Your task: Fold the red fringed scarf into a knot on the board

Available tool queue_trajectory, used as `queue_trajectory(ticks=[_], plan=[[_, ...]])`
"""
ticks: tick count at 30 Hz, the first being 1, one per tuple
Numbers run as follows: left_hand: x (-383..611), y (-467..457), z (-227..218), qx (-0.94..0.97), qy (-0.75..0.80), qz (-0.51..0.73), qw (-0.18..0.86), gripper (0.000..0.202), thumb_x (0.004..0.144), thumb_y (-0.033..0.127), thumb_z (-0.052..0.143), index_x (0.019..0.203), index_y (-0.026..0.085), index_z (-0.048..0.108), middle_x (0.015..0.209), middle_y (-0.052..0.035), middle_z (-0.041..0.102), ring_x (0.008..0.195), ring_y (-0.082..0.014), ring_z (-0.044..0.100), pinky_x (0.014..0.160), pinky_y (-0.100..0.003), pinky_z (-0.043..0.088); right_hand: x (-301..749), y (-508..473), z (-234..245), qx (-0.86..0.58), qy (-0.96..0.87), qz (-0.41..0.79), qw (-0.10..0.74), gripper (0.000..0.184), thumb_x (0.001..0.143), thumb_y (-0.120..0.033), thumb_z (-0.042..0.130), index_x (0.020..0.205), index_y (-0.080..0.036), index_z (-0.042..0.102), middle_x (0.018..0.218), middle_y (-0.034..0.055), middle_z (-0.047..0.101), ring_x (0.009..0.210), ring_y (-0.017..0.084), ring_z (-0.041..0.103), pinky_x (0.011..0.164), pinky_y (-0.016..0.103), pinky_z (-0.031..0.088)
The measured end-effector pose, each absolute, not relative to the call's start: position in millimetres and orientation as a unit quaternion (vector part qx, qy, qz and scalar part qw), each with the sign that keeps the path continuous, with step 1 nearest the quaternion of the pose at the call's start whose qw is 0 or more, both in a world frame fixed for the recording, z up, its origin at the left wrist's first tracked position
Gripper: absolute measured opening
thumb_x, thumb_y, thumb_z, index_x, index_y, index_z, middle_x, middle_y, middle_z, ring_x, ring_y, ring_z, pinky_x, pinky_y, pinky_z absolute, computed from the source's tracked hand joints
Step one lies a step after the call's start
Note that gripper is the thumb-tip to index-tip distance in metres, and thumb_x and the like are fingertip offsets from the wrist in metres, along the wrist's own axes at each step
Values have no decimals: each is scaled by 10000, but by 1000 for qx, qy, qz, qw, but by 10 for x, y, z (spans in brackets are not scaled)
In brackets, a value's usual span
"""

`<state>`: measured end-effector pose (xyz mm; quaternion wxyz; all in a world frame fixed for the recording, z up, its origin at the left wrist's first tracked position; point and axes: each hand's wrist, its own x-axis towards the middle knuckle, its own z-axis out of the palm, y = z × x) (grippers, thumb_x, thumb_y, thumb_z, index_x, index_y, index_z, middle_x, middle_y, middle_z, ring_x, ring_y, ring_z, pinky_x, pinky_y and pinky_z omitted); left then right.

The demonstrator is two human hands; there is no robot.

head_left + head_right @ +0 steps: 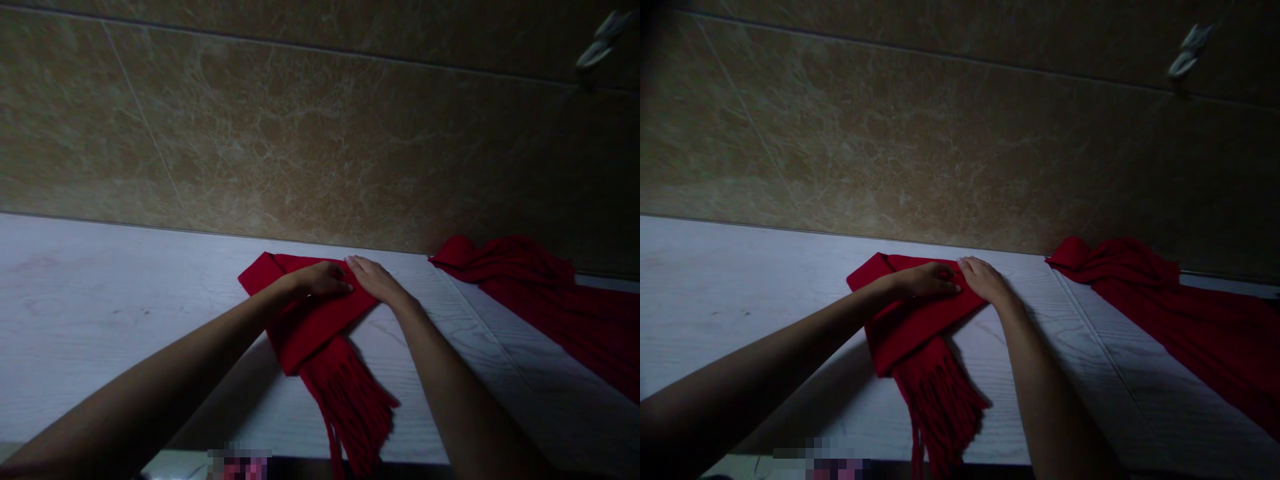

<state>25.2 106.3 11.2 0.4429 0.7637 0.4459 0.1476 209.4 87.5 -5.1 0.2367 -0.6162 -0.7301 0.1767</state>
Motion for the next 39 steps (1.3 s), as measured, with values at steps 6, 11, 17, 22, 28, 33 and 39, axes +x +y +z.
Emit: queue_trajectory(ticks=[6,11,17,22,28,33,39], plan=[[105,838,145,788,433,192,394,394,851,309,695,1197,126,652,1055,-120,762,941,-238,705,808,-304,549,2094,917,-128,-609,-754,126,212,487,1083,-438,339,1333,-233,702,1460,98,634,1429,238,517,1259,432,300],[-165,294,197,878,385,226,174,414,999,316,521,1387,202,611,1484,-146,605,1409,-310,529,1204,-474,399,2065,876,-108,-613,-762,90,189,482,1082,-403,358,1418,-196,635,1562,122,533,1523,264,394,1289,551,167],[-388,-128,-34,902,405,83,127,639,1048,556,382,1633,297,367,1725,-83,254,1612,-364,161,1287,-650,129,1936,811,-43,-588,-799,52,112,569,1088,-439,330,1560,-165,489,1689,122,319,1594,245,232,1304,523,102],[-385,-134,68,896,407,73,161,681,1031,614,394,1637,307,354,1723,-94,233,1609,-390,128,1268,-699,88,1926,802,-62,-589,-800,36,107,577,1086,-446,310,1585,-195,454,1688,108,325,1594,249,231,1298,562,90],[-689,623,494,791,552,241,110,533,1084,423,308,1559,248,474,1693,-103,359,1610,-306,211,1282,-602,192,1979,819,-74,-594,-789,17,156,607,1079,-459,280,1582,-168,458,1693,126,304,1598,252,215,1297,566,117],[-792,1113,280,774,608,154,86,566,1081,442,293,1599,232,386,1727,-141,257,1617,-354,151,1249,-668,172,1901,834,-140,-612,-785,32,89,619,1074,-470,304,1604,-171,419,1687,132,313,1592,261,234,1290,582,131],[-889,1224,59,800,586,68,114,594,1058,503,307,1560,217,448,1702,-153,322,1593,-375,236,1236,-654,207,1862,815,-122,-615,-784,40,71,610,1072,-445,323,1600,-157,422,1683,125,333,1593,260,236,1295,561,127]])
